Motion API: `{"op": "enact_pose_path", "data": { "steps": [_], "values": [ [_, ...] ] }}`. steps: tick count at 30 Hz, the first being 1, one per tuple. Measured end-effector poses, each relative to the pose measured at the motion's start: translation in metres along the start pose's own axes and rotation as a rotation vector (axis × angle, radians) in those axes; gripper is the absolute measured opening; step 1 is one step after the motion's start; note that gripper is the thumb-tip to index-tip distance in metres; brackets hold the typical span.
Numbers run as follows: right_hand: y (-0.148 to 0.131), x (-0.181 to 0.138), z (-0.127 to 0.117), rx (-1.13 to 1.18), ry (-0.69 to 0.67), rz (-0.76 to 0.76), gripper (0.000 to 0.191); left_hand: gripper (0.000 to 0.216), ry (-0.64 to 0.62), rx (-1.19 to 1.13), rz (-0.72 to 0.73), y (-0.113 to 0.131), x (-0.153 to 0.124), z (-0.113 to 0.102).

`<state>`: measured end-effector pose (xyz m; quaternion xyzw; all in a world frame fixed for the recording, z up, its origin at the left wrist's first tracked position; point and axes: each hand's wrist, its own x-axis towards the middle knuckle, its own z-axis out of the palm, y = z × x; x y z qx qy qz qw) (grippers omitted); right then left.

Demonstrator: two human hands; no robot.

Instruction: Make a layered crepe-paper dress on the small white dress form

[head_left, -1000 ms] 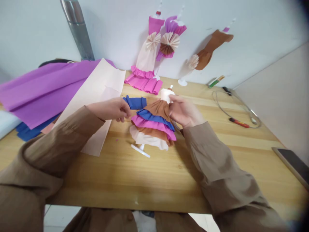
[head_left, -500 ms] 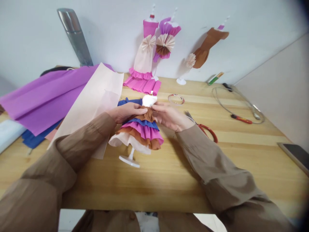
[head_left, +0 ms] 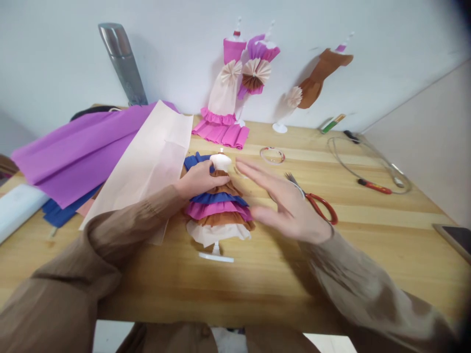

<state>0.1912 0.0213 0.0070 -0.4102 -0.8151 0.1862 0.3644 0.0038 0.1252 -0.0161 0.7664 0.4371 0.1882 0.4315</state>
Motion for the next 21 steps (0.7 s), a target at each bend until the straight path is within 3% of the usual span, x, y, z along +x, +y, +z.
{"op": "enact_pose_path", "data": {
  "steps": [2,5,8,12,15,21],
  "values": [
    [-0.007,-0.016,0.003,-0.062,-0.119,-0.11,0.083,0.035,0.01,0.202,0.017,-0.001,0.0,-0.001],
    [-0.006,-0.034,0.019,-0.166,-0.151,-0.127,0.1,0.039,0.013,0.398,0.025,0.006,-0.008,-0.008],
    [-0.001,-0.045,0.039,-0.189,-0.071,-0.106,0.099,0.036,0.112,0.542,0.089,0.022,-0.03,-0.02],
    [-0.001,-0.052,0.058,-0.109,0.062,0.012,0.096,0.046,-0.169,0.466,0.363,0.036,-0.077,-0.024],
    [-0.003,-0.053,0.064,-0.091,0.107,0.049,0.094,0.079,-0.133,0.525,0.493,0.028,-0.103,-0.013],
    [0.002,-0.052,0.059,-0.132,0.173,0.008,0.087,0.069,-0.066,0.585,0.652,-0.002,-0.104,-0.006]
  ]
}}
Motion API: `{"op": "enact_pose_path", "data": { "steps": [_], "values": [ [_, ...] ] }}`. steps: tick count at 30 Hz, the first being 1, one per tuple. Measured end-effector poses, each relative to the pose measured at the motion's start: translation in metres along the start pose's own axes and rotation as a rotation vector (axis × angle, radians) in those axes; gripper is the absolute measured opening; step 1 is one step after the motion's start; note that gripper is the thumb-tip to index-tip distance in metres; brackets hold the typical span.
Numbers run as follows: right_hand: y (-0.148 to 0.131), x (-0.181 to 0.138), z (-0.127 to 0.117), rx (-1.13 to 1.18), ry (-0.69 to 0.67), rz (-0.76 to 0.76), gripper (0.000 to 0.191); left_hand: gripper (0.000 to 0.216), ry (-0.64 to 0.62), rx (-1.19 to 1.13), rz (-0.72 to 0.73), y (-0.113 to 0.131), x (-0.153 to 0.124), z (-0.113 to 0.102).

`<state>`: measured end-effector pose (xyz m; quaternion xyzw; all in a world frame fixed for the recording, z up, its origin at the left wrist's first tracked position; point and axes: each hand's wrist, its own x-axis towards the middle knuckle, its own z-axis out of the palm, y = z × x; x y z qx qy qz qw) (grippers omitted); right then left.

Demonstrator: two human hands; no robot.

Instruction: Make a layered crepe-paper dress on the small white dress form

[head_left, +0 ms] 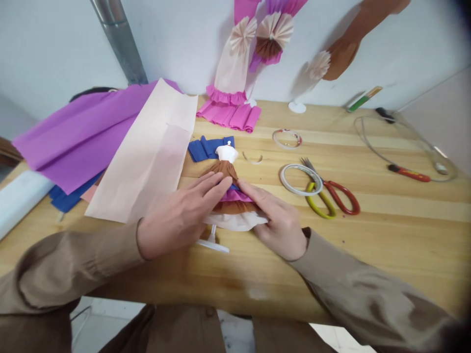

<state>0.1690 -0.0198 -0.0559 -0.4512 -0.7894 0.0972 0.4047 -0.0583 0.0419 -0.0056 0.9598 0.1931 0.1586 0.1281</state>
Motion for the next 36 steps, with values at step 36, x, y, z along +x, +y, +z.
{"op": "enact_pose_path", "data": {
  "steps": [36],
  "values": [
    [0.002,0.002,-0.002,-0.089,0.005,-0.111,0.049,0.054,0.137,0.303,-0.096,-0.01,-0.026,0.023]
  ]
}}
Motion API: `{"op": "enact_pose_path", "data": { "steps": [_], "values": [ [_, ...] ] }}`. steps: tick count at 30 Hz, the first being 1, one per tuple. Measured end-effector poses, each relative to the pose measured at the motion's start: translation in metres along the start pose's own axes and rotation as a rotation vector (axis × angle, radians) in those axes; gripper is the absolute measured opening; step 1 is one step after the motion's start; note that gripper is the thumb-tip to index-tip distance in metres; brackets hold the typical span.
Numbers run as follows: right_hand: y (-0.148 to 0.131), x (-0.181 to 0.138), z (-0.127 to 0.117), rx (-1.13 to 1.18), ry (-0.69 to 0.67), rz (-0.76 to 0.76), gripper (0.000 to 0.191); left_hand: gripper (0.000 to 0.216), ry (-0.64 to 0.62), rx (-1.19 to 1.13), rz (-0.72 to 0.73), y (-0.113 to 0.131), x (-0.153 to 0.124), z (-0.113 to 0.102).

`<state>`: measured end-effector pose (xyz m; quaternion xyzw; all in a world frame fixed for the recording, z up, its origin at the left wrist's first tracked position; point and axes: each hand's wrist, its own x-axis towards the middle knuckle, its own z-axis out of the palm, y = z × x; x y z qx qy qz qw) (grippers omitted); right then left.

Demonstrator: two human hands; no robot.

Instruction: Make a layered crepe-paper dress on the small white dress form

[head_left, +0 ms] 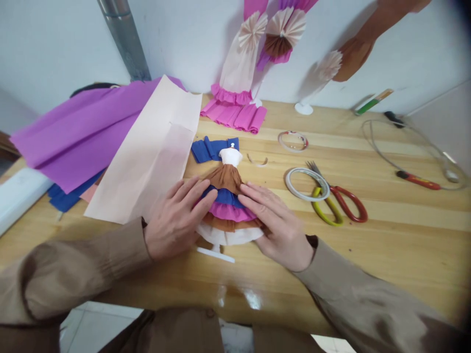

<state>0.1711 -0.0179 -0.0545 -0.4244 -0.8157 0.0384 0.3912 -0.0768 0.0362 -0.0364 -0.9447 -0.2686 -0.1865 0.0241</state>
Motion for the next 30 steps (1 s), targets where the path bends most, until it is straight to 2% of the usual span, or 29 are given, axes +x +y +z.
{"op": "enact_pose_path", "data": {
  "steps": [6,10,13,16,19,21,24,27,30],
  "values": [
    [0.004,-0.005,0.0,-0.005,0.054,-0.066,0.057,0.048,0.1,-0.003,0.13,-0.002,-0.004,0.002],
    [0.003,-0.001,-0.003,0.002,0.043,-0.031,0.048,0.046,0.128,-0.091,0.138,-0.003,0.0,0.002],
    [0.004,0.001,-0.004,0.043,0.048,0.037,0.039,0.043,0.174,-0.058,0.163,-0.008,0.004,0.002],
    [0.005,0.001,-0.004,0.067,0.048,0.123,0.035,0.043,0.148,-0.033,0.172,-0.013,0.008,-0.001],
    [0.006,0.001,-0.004,0.074,0.024,0.134,0.036,0.04,0.113,-0.062,0.17,-0.016,0.011,-0.005],
    [0.007,0.001,-0.004,0.063,0.016,0.091,0.036,0.037,0.086,-0.067,0.179,-0.016,0.012,-0.009],
    [0.009,0.001,-0.006,0.0,-0.027,-0.062,0.04,0.036,0.014,-0.017,0.202,-0.015,0.011,-0.011],
    [0.009,0.002,-0.011,-0.078,-0.121,-0.199,0.045,0.041,-0.046,0.012,0.279,-0.016,0.007,-0.009],
    [0.008,0.004,-0.018,-0.102,-0.187,-0.273,0.04,0.044,-0.058,0.025,0.365,-0.02,0.005,-0.006]
  ]
}}
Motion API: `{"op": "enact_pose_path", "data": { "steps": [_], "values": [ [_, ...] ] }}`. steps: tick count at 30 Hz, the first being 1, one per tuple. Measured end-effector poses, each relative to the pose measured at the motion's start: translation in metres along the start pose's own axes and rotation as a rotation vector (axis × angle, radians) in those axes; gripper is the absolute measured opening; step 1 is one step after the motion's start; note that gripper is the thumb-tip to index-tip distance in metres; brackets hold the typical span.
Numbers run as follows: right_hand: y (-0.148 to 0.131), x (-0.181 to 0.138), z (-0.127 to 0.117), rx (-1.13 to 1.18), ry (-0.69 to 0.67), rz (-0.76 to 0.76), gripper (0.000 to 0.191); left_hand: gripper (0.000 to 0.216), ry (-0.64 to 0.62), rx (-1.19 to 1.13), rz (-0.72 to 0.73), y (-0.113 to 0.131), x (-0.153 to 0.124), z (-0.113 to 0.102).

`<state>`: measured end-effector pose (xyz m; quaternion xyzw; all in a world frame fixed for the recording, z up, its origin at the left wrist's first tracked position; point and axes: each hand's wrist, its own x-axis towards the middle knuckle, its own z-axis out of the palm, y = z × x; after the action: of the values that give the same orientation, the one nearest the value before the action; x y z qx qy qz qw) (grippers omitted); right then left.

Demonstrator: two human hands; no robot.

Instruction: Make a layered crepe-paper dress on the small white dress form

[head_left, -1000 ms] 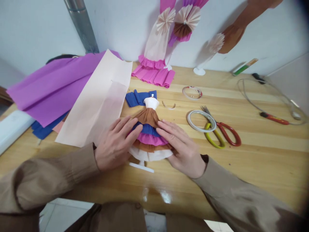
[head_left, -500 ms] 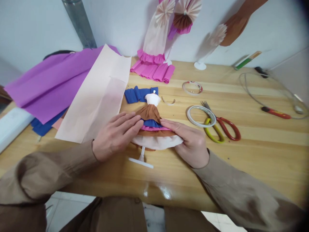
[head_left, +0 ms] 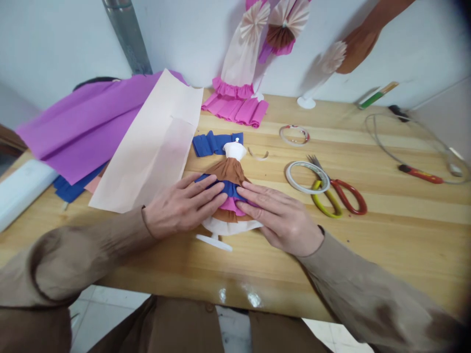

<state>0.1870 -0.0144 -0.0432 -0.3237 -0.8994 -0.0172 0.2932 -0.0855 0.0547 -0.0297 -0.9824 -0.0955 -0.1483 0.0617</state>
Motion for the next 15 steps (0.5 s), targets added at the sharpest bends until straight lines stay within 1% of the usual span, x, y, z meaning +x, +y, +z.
{"op": "enact_pose_path", "data": {
  "steps": [3,5,7,9,10,13,14,15],
  "values": [
    [0.0,-0.001,-0.008,0.064,-0.079,-0.032,0.035,0.045,-0.038,-0.041,0.015,-0.003,-0.002,-0.001],
    [0.001,-0.004,-0.014,0.124,-0.123,-0.013,0.039,0.047,-0.087,-0.093,0.007,-0.005,-0.002,-0.002],
    [0.002,-0.01,-0.021,0.19,-0.104,0.029,0.044,0.052,-0.123,-0.133,-0.017,-0.005,-0.002,-0.004],
    [0.004,-0.017,-0.027,0.269,0.0,0.142,0.043,0.057,-0.131,-0.176,-0.041,-0.005,-0.002,-0.008],
    [0.004,-0.021,-0.03,0.305,0.081,0.239,0.04,0.06,-0.136,-0.213,-0.047,-0.006,-0.002,-0.011],
    [0.007,-0.028,-0.034,0.38,0.369,0.617,0.026,0.061,-0.176,-0.423,-0.032,-0.01,-0.001,-0.026],
    [0.007,-0.029,-0.034,0.402,0.442,0.721,0.022,0.058,-0.172,-0.513,-0.038,-0.014,0.0,-0.032],
    [0.008,-0.029,-0.033,0.433,0.486,0.797,0.019,0.053,-0.157,-0.593,-0.074,-0.018,0.001,-0.038]
  ]
}}
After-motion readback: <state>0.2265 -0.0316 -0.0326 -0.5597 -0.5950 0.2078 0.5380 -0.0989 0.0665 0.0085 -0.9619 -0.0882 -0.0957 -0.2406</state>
